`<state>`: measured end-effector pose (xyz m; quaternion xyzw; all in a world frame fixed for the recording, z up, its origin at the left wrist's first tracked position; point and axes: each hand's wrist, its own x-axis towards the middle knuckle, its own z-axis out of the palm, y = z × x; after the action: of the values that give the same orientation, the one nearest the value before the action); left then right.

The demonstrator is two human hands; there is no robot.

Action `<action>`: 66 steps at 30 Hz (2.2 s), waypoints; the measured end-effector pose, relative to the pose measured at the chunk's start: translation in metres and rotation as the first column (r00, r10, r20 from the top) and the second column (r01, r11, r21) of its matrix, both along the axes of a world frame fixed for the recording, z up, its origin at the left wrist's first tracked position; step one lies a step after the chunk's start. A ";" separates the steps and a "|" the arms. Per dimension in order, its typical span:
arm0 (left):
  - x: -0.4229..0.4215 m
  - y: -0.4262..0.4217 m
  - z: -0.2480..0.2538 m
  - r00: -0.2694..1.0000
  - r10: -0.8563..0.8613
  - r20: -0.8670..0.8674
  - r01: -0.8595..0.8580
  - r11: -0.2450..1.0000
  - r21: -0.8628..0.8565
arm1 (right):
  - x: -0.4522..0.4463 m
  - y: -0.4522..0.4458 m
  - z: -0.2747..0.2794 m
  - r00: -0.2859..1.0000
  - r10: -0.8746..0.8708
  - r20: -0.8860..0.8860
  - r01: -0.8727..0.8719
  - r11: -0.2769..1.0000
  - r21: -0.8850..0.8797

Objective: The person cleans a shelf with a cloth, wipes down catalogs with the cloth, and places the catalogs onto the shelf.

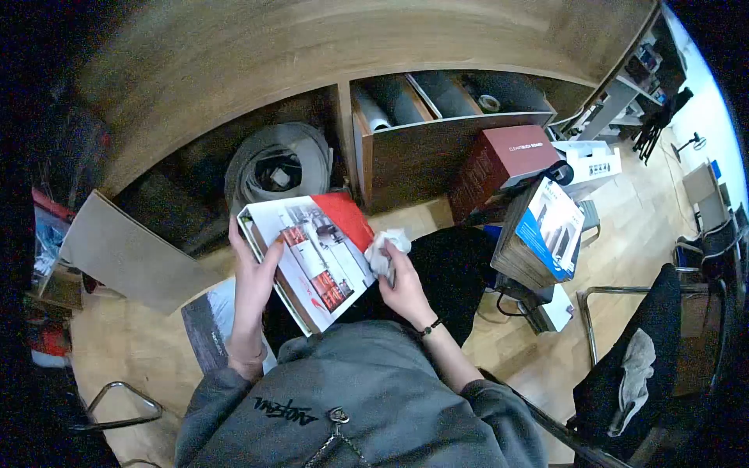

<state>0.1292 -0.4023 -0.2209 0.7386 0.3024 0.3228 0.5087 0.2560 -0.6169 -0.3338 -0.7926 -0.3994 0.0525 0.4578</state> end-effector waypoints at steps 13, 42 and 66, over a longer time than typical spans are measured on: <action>0.025 -0.006 0.026 0.992 -0.091 -0.084 0.084 0.992 -0.089 | 0.022 -0.010 -0.008 0.967 -0.226 -0.121 0.212 0.970 -0.118; 0.039 -0.025 -0.009 0.980 -0.196 -0.034 0.126 0.744 -0.656 | 0.005 -0.060 0.109 0.995 -0.056 0.083 0.063 0.994 -0.089; 0.050 -0.008 0.038 0.806 -0.553 0.213 0.583 0.677 -0.450 | 0.036 -0.075 0.104 0.968 -0.207 -0.142 0.244 0.907 0.343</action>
<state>0.1789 -0.4108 -0.1831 0.6301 0.1151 0.0820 0.7636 0.2916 -0.6918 -0.2299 -0.7330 -0.2837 -0.0337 0.6173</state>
